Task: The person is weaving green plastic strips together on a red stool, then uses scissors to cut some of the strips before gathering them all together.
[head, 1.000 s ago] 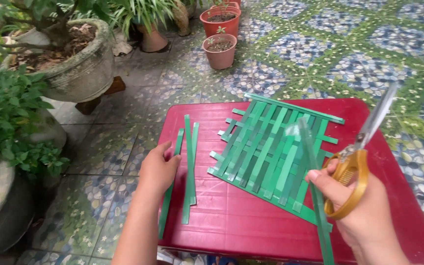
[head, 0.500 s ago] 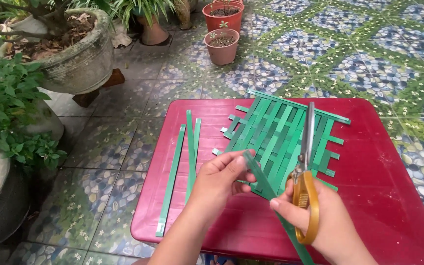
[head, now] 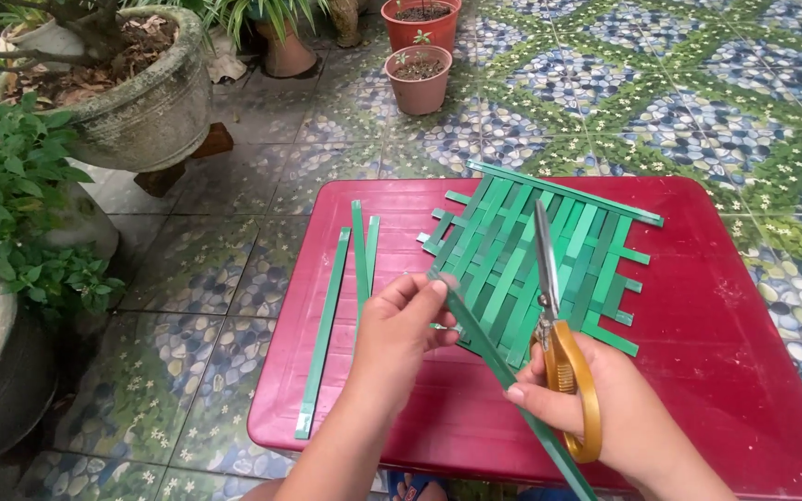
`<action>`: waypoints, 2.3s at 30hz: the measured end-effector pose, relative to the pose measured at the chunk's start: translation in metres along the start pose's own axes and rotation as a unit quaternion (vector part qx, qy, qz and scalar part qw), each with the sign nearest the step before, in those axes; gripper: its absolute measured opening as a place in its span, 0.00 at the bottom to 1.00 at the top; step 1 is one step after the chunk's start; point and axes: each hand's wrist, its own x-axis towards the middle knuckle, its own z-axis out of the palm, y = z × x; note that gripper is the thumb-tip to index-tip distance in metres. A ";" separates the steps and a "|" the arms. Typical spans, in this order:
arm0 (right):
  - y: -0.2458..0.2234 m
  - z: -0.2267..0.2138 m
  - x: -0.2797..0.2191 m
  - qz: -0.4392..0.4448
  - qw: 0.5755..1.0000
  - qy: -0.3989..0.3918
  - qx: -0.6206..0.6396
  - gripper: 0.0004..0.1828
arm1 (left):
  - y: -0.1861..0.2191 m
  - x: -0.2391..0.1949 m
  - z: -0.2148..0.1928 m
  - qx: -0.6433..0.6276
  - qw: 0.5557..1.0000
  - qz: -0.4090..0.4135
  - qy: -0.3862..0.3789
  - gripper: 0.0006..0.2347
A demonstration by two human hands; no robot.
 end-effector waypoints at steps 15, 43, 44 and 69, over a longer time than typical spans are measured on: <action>0.013 0.002 0.011 0.004 0.999 0.019 0.044 0.17 | -0.015 -0.001 0.009 0.110 0.984 -0.089 -0.110 0.08; 0.037 -0.095 0.051 0.264 0.821 0.096 -0.497 0.24 | 0.010 0.015 -0.023 0.396 0.917 0.018 0.053 0.06; 0.040 -0.095 0.053 0.260 0.822 0.094 -0.498 0.24 | 0.008 0.021 -0.028 0.395 0.917 0.018 0.057 0.06; 0.050 -0.101 0.062 0.266 0.812 0.122 -0.505 0.23 | 0.007 0.022 -0.039 0.638 0.760 0.069 0.104 0.14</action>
